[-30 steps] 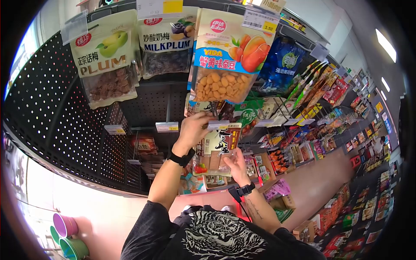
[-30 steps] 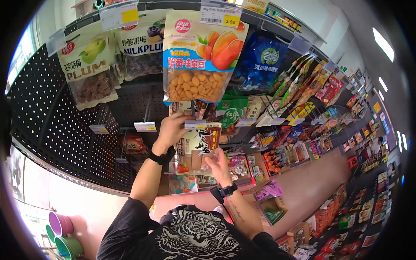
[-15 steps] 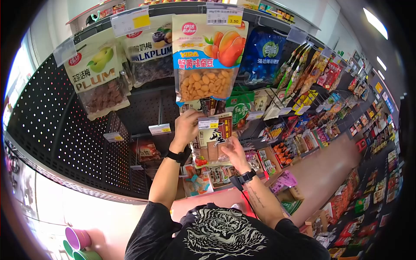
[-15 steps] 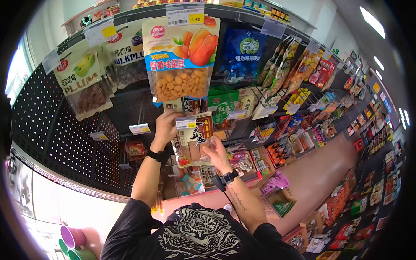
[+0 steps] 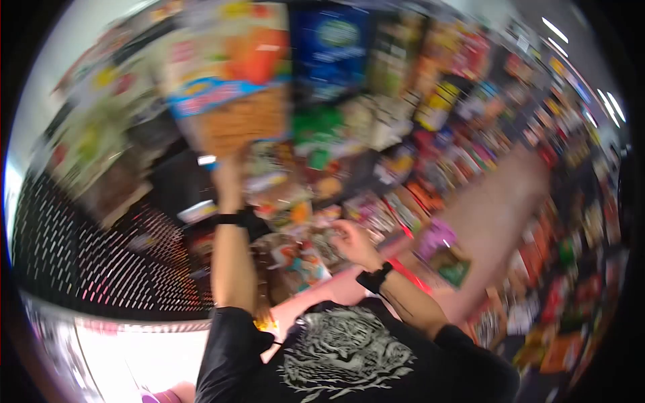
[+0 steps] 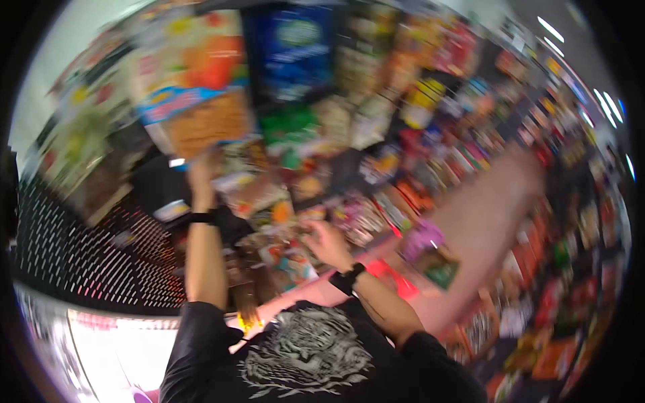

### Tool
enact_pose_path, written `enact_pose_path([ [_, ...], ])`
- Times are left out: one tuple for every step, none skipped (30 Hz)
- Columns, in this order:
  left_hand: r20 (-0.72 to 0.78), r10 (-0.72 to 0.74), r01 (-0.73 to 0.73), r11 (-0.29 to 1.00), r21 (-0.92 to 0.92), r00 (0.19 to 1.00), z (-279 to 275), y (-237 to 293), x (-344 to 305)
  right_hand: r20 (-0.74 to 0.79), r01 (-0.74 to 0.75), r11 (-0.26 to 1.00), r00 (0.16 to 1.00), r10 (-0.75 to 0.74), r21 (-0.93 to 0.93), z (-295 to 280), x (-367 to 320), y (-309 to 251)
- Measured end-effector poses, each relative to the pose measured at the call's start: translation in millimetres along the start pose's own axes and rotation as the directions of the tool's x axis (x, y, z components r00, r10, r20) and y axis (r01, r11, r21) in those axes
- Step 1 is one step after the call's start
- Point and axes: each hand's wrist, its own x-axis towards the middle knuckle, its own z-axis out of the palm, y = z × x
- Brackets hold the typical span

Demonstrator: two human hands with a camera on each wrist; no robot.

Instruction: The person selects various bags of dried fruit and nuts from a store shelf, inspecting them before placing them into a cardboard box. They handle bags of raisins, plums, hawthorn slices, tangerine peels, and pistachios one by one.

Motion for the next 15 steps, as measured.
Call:
enact_pose_path([
  [0.203,-0.185,0.071,0.882,0.466,0.962,5.5,-20.2,17.4,0.089,-0.058,0.994,0.995,0.050,0.089,-8.8,-24.5,13.1],
  [0.083,0.078,-0.093,0.977,0.193,0.994,16.7,-31.5,16.2,0.161,-0.121,0.976,0.983,0.092,0.179,-16.1,-44.0,32.3],
  [0.075,-0.039,0.067,0.905,-0.421,0.996,39.1,-61.8,24.3,0.186,-0.174,0.981,0.970,0.155,0.089,-28.7,-64.5,51.9],
  [0.076,0.044,-0.017,0.947,-0.320,0.996,36.0,-45.1,22.0,0.224,-0.225,0.974,0.950,0.216,0.014,-41.9,-92.0,73.2],
  [0.067,0.133,-0.117,0.973,-0.200,0.989,20.6,-25.2,19.9,0.174,-0.289,0.957,0.944,0.282,0.014,-56.9,-126.2,94.2],
  [0.117,0.146,-0.116,0.965,-0.234,0.982,26.1,-12.9,5.2,0.101,-0.356,0.931,0.926,0.363,-0.085,-68.2,-155.5,117.7],
  [0.028,0.192,-0.188,0.976,-0.110,0.981,25.5,-0.6,-6.0,0.037,-0.413,0.894,0.905,0.425,-0.173,-74.6,-181.7,143.5],
  [-0.064,0.251,-0.250,0.968,0.028,0.966,22.6,11.4,-13.2,-0.034,-0.488,0.864,0.872,0.488,-0.126,-80.4,-212.8,175.9],
  [-0.156,0.320,-0.294,0.941,0.170,0.934,20.9,22.0,-23.3,-0.139,-0.449,0.877,0.892,0.430,-0.173,-87.4,-247.4,211.6],
  [-0.237,0.399,-0.318,0.894,0.316,0.886,16.2,30.0,-35.2,-0.188,-0.588,0.807,0.800,0.569,-0.059,-106.9,-262.0,201.4],
  [-0.196,0.358,-0.233,0.851,0.471,0.913,13.6,31.7,-55.2,-0.323,-0.565,0.809,0.744,0.585,0.162,-133.1,-264.1,164.7],
  [-0.167,0.309,-0.145,0.771,0.620,0.936,13.5,31.1,-80.6,-0.335,-0.755,0.655,0.612,0.717,0.023,-134.1,-299.7,215.0],
  [-0.090,0.263,-0.203,0.884,0.420,0.961,17.1,34.4,-105.5,-0.353,-0.810,0.587,0.551,0.756,-0.006,-140.7,-325.7,250.1],
  [0.000,0.231,-0.226,0.954,0.197,0.973,21.9,38.0,-132.8,-0.408,-0.835,0.549,0.515,0.754,-0.040,-158.5,-331.9,247.3],
  [0.203,0.057,-0.092,0.982,0.168,0.978,26.2,34.9,-164.8,-0.467,-0.853,0.509,0.499,0.730,-0.116,-173.8,-338.5,255.9],
])
